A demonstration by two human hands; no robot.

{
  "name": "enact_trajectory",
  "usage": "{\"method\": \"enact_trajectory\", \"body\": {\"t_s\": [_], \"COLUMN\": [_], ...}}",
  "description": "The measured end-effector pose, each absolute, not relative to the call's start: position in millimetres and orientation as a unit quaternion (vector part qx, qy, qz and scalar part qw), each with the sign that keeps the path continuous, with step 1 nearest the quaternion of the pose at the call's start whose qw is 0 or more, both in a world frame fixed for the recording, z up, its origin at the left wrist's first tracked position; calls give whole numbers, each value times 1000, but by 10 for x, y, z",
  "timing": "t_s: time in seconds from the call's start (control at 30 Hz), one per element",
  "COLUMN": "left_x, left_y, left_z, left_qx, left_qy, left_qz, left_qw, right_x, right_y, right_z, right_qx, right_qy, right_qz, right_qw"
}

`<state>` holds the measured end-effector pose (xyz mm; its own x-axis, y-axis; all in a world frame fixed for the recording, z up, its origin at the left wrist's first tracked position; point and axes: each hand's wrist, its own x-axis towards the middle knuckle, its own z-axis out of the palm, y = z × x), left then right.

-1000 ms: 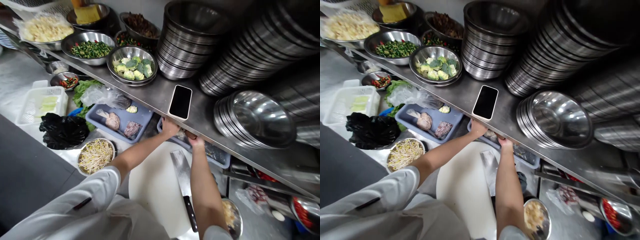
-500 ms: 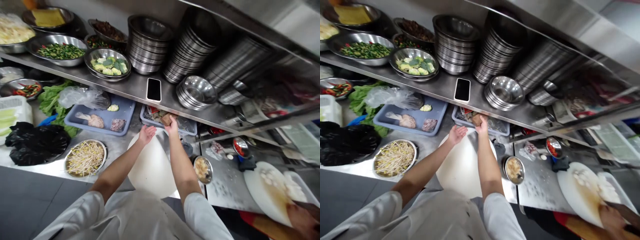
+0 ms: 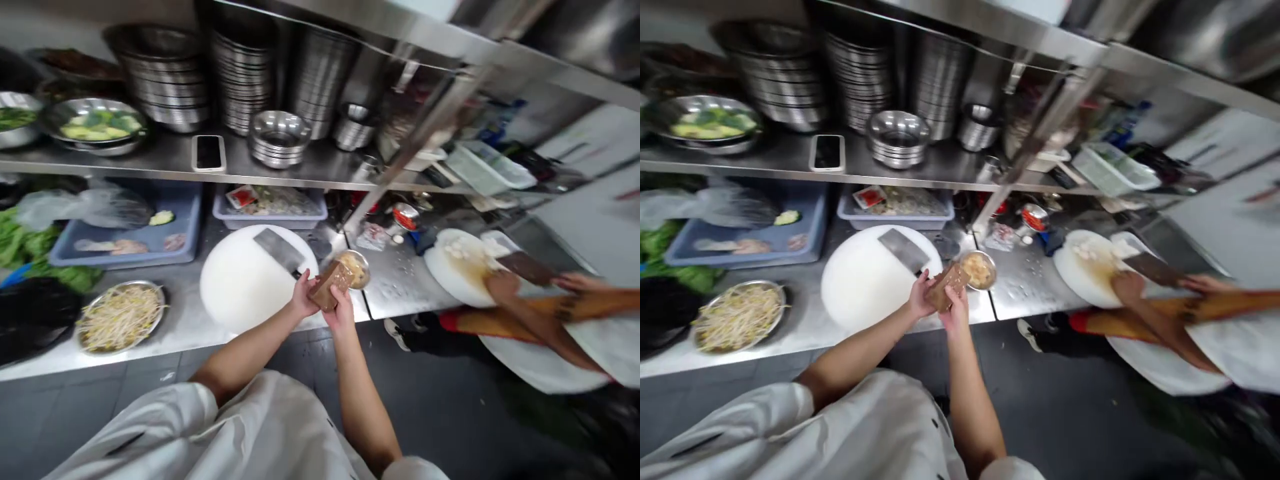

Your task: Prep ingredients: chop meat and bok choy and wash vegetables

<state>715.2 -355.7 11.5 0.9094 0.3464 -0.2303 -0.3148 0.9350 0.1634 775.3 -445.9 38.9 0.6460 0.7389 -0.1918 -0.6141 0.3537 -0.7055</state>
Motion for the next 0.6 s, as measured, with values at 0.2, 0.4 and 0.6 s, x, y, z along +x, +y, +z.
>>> {"method": "enact_trajectory", "body": {"t_s": [0.2,0.4,0.6], "left_x": [8290,9551,10888], "left_y": [-5504,-7502,-9264], "left_z": [17,-24,-294], "left_qx": [112,155,155], "left_qy": [173,179,160], "left_qz": [-21,-173,-325], "left_qw": [978,956,919], "right_x": [8568,9449,10460], "right_y": [-6575,-8594,-10253], "right_z": [195,257,12], "right_qx": [-404,-377,-371], "right_qy": [-19,70,143], "right_qz": [281,139,-1], "right_qw": [870,913,918]}}
